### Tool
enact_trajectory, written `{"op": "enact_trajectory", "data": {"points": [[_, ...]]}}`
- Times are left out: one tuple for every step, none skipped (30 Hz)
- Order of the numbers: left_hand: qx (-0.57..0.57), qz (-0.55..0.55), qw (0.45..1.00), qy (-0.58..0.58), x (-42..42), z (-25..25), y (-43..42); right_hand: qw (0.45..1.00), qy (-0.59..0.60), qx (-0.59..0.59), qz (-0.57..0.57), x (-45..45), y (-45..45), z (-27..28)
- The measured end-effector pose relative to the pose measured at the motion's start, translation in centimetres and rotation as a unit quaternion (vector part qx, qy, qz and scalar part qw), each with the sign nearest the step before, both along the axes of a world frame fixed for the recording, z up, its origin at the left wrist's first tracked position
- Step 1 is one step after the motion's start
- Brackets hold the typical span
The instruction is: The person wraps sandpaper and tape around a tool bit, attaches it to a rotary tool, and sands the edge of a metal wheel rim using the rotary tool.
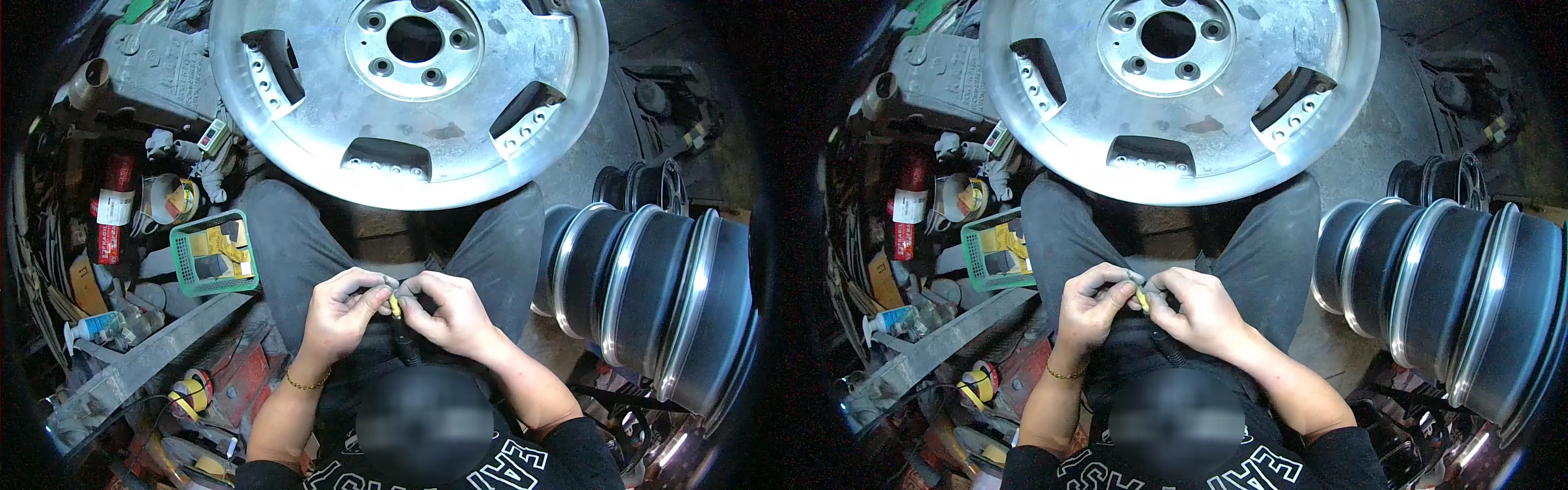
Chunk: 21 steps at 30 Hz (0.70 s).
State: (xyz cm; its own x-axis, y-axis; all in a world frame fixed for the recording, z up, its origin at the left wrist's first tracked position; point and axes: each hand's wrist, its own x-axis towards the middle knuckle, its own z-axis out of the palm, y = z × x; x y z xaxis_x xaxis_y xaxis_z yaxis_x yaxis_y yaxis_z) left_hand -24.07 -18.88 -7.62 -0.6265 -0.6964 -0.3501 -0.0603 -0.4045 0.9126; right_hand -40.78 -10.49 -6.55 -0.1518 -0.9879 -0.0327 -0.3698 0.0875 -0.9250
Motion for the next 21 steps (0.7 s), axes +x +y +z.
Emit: {"op": "enact_trajectory", "data": {"points": [[0.000, 0.001, 1.000, 0.000, 0.03, 0.04, -0.04, 0.999, -0.032, 0.026, 0.000, -0.08, 0.04, -0.05], [-0.006, -0.001, 1.000, -0.002, 0.07, 0.13, -0.08, 0.999, -0.032, 0.026, 0.002, -0.14, 0.11, -0.17], [-0.011, -0.005, 1.000, -0.004, 0.10, 0.19, -0.11, 0.997, -0.059, 0.039, -0.001, -0.21, 0.24, -0.33], [-0.011, -0.005, 1.000, -0.005, 0.12, 0.21, -0.11, 0.995, -0.085, 0.052, -0.004, -0.24, 0.32, -0.41], [-0.017, -0.006, 1.000, -0.004, 0.12, 0.21, -0.10, 0.995, -0.085, 0.052, -0.004, -0.23, 0.33, -0.41], [-0.023, -0.008, 1.000, -0.002, 0.08, 0.23, -0.07, 0.996, -0.081, 0.039, -0.002, -0.23, 0.36, -0.38], [-0.023, -0.009, 1.000, -0.002, -0.01, 0.26, -0.01, 0.997, -0.075, 0.026, 0.000, -0.27, 0.39, -0.33], [-0.026, -0.009, 1.000, -0.005, -0.09, 0.31, 0.06, 0.997, -0.074, 0.026, -0.001, -0.28, 0.40, -0.28], [-0.028, -0.010, 1.000, -0.008, -0.13, 0.33, 0.11, 0.998, -0.061, 0.019, -0.003, -0.26, 0.41, -0.25], [-0.029, -0.010, 1.000, -0.008, -0.13, 0.29, 0.13, 0.999, -0.047, 0.012, -0.004, -0.22, 0.40, -0.20], [-0.022, -0.014, 1.000, -0.004, -0.10, 0.21, 0.15, 0.999, -0.047, 0.012, -0.004, -0.17, 0.38, -0.16], [-0.014, -0.019, 1.000, -0.001, -0.07, 0.18, 0.15, 0.999, -0.031, 0.010, -0.004, -0.13, 0.37, -0.12], [-0.015, -0.019, 1.000, 0.000, -0.08, 0.25, 0.13, 1.000, -0.014, 0.008, -0.005, -0.12, 0.37, -0.05], [-0.037, -0.029, 0.999, -0.002, -0.14, 0.38, 0.09, 1.000, -0.013, 0.008, -0.006, -0.18, 0.32, 0.13], [-0.059, -0.038, 0.998, -0.004, -0.18, 0.49, 0.03, 0.997, -0.050, 0.059, -0.005, -0.25, 0.25, 0.38], [-0.059, -0.038, 0.997, -0.004, -0.16, 0.55, -0.13, 0.990, -0.087, 0.110, -0.005, -0.28, 0.20, 0.51], [-0.098, -0.058, 0.993, -0.013, -0.09, 0.59, -0.38, 0.990, -0.087, 0.110, -0.005, -0.35, 0.23, 0.49], [-0.138, -0.077, 0.987, -0.023, -0.01, 0.60, -0.52, 0.981, -0.126, 0.147, -0.009, -0.44, 0.31, 0.41], [-0.138, -0.077, 0.987, -0.024, 0.06, 0.59, -0.49, 0.969, -0.165, 0.185, -0.013, -0.47, 0.40, 0.29], [-0.121, -0.069, 0.990, -0.022, 0.08, 0.57, -0.41, 0.969, -0.166, 0.185, -0.012, -0.40, 0.57, 0.03], [-0.104, -0.063, 0.992, -0.019, 0.05, 0.55, -0.32, 0.969, -0.179, 0.167, -0.018, -0.31, 0.80, -0.33]]}}
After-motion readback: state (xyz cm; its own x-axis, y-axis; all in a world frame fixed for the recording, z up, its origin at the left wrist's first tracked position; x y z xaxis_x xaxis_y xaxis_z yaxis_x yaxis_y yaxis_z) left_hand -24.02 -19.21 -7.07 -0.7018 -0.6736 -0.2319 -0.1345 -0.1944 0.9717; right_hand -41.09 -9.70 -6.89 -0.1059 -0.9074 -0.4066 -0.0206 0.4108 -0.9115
